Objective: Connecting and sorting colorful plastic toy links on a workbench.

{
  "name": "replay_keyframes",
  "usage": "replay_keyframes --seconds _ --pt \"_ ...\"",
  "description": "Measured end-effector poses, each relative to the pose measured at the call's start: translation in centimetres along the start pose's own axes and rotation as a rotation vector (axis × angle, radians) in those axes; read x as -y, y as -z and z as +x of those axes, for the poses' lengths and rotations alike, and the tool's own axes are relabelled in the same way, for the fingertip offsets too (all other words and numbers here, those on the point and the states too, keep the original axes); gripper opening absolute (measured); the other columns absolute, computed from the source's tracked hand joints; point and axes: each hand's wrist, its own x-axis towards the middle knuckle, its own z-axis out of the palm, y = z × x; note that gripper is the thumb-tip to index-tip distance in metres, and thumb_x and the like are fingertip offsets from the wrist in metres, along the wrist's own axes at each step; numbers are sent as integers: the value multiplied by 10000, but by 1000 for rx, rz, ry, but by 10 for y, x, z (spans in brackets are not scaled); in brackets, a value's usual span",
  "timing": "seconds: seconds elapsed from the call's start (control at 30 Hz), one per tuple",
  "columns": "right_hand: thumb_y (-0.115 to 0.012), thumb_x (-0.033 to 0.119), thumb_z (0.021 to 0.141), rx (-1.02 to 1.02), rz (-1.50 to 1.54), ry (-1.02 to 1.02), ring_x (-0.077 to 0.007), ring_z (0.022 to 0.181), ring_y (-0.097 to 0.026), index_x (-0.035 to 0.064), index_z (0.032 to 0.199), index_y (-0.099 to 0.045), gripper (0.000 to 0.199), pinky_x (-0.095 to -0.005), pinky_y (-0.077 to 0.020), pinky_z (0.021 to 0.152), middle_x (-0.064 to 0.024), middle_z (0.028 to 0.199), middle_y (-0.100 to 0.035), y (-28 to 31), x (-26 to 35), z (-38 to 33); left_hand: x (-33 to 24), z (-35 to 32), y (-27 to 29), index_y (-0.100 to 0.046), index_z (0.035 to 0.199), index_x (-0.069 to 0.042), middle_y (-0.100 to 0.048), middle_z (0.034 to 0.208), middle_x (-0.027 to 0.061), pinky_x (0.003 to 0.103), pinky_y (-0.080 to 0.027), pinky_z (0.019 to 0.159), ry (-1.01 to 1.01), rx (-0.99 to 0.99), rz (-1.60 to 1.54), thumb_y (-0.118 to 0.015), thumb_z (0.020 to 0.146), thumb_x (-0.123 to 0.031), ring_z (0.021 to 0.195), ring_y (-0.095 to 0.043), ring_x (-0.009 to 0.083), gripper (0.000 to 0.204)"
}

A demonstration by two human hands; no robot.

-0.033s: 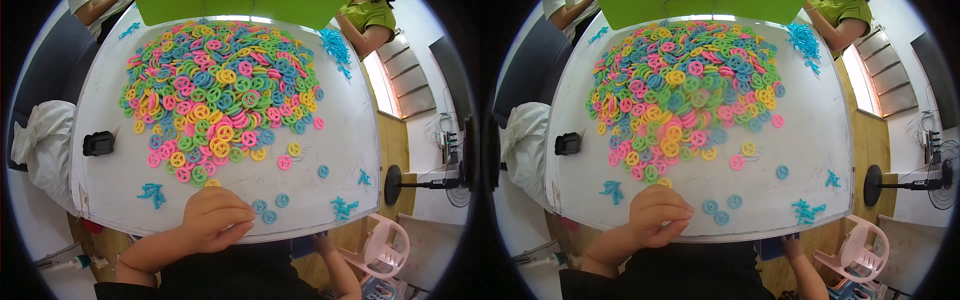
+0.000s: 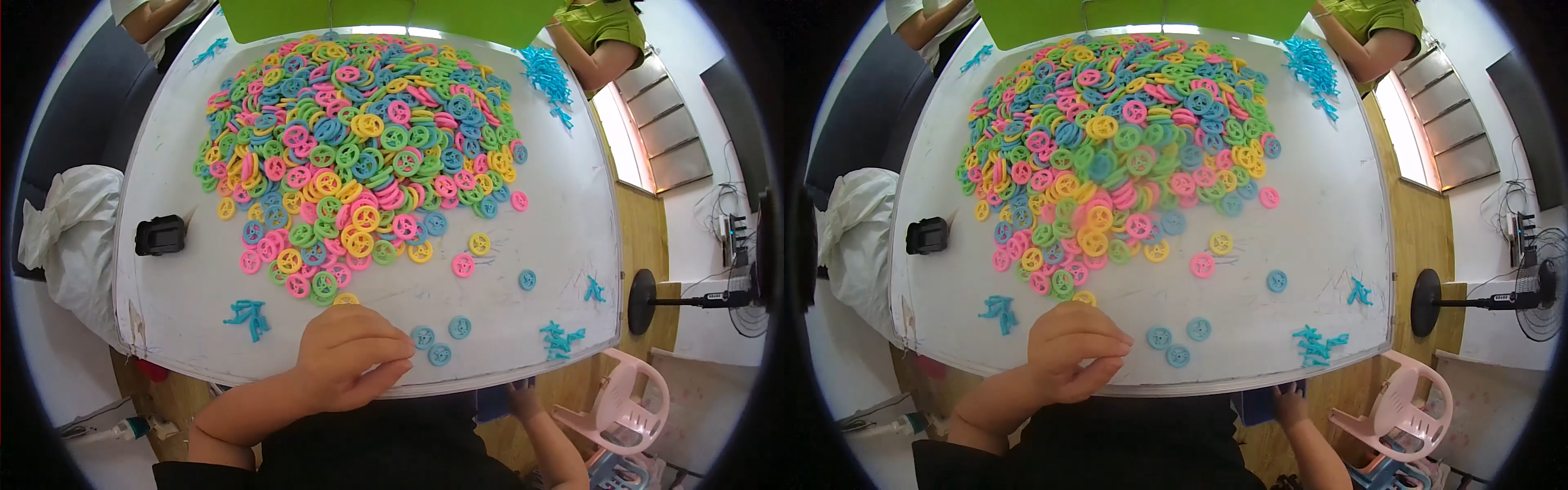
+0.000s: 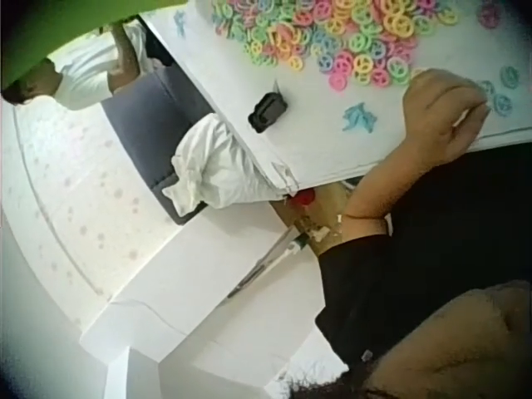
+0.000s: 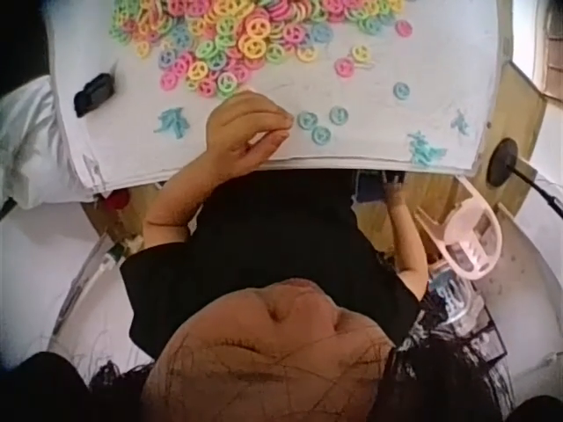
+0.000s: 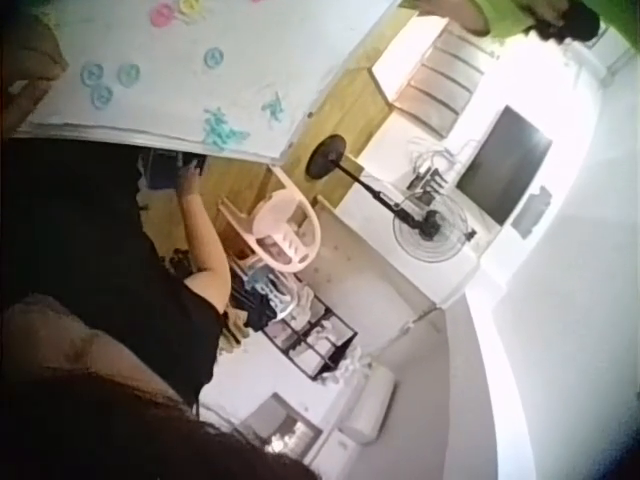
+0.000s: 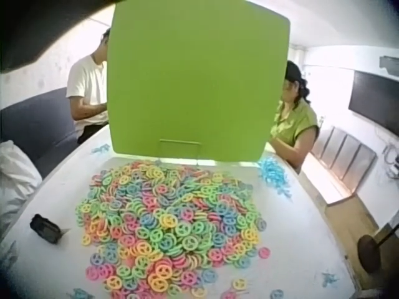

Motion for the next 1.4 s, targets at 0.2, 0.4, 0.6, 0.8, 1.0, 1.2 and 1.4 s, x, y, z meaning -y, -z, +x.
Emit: replay_keyframes --seconds 0.2,0.4,0.6,0.8,1.0,1.2,1.4 --pt "-621 212 913 887 635 315 -318 913 -726 74 1160 -720 300 -414 -585 801 -179 1016 -741 243 24 57 1 -2 -1 -720 944 -65 -741 886 80 332 -507 701 104 0 -19 -734 799 -12 775 -690 229 155" --pt "-674 -33 837 -464 681 -440 -188 689 -606 -5 935 -674 102 -291 -488 633 -72 797 -621 344 -76 85 1 -4 4 -722 944 -58 -741 885 79 334 -505 687 97 -4 8 -740 801 -11 773 -688 229 151" --pt "-697 -16 844 -552 634 -457 -222 750 -608 -16 988 -625 161 -335 -488 654 -130 914 -638 259 -144 119 4 -4 2 -718 948 -54 -741 873 74 328 -498 643 34 -40 -14 -765 800 -20 743 -692 224 159" --pt "-690 -30 836 -635 825 -498 -259 716 -642 -15 968 -621 150 -354 -514 684 -132 832 -651 307 -108 148 3 -4 -2 -711 959 -60 -745 885 47 329 -497 633 16 -51 13 -790 795 -48 758 -702 210 182" --pt "-745 -16 718 -489 730 426 -328 818 -657 61 950 -669 257 -417 -539 712 -113 912 -671 399 23 183 0 3 1 -704 1015 -88 -725 992 49 345 -508 691 -28 -6 36 -848 765 -136 844 -691 231 293" --pt "-746 -1 745 -393 831 679 -297 847 -683 60 968 -672 243 -389 -556 709 -88 952 -685 430 62 206 6 -3 -6 -670 1048 -102 -699 1008 57 383 -534 745 51 83 61 -875 749 -195 883 -684 276 374" --pt "-753 9 793 -262 1050 630 -306 807 -689 49 992 -691 212 -381 -555 715 -90 897 -704 431 57 217 6 -13 -6 -659 1063 -94 -719 1074 65 366 -546 736 141 156 76 -819 800 -136 918 -697 262 311"
